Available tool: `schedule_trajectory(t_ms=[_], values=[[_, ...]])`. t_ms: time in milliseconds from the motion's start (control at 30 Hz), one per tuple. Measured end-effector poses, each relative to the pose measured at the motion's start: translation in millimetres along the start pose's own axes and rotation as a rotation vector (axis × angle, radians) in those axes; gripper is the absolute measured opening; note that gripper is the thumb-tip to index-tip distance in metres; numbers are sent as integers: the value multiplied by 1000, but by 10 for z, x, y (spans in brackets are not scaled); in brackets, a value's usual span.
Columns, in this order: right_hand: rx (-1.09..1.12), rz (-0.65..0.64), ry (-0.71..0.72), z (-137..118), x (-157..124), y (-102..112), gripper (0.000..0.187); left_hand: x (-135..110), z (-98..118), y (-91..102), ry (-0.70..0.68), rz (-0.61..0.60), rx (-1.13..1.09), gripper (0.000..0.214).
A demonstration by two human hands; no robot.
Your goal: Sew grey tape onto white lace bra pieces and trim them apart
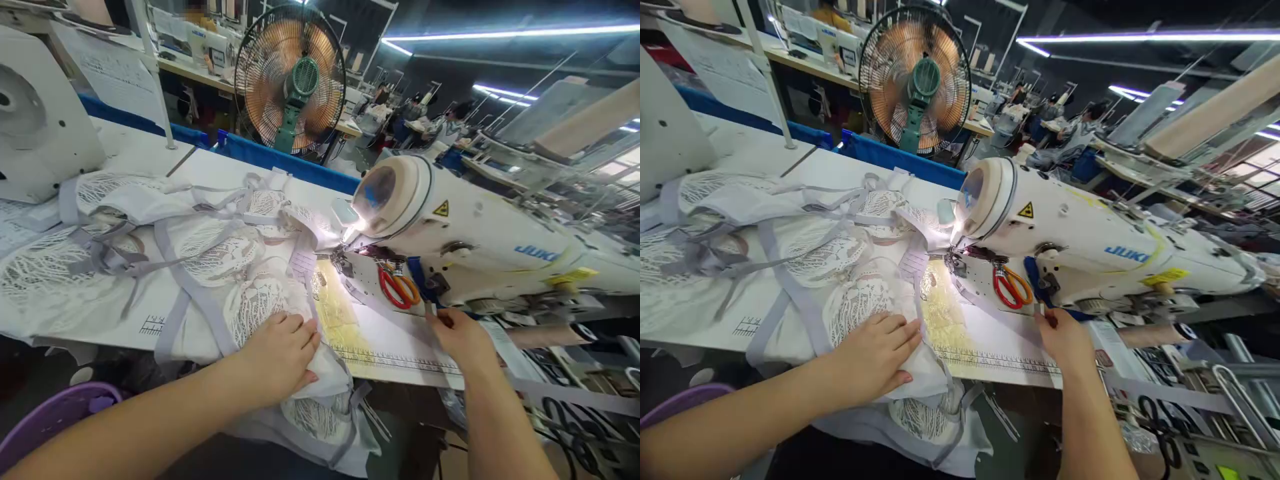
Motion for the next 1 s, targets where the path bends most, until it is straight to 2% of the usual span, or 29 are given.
schedule_trajectory(t_ms=[67, 100, 133, 200, 267, 367, 733, 1000], values=[[131, 20, 53, -184, -301, -12, 29, 15, -12, 12, -17, -38, -5, 52], [294, 40, 122, -340, -480, -5, 29, 23, -22, 21, -28, -53, -10, 52], [442, 47, 222, -534, -667, 4, 28, 30, -35, 30, -42, -64, -14, 52], [605, 79, 452, -953, -1025, 57, 26, 43, -73, 49, -69, -67, -22, 54], [634, 125, 609, -1285, -1281, 111, 24, 50, -121, 52, -87, -67, -35, 56], [554, 173, 690, -1547, -1427, 135, 25, 50, -180, 19, -100, -101, -67, 56], [369, 249, 759, -1683, -1483, 148, 28, 58, -193, 8, -90, -124, -96, 51], [180, 220, 812, -1722, -1540, 126, 28, 52, -196, 11, -84, -128, -95, 51]])
Point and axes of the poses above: each hand's wrist, its own x-axis towards the middle knuckle, its own y-axis out of the back of the hand, z = x × y, the point moved 7 cm from there along x, towards the middle knuckle, and after that the axes turned 4 degrees about -x, right-handed, at the moved point
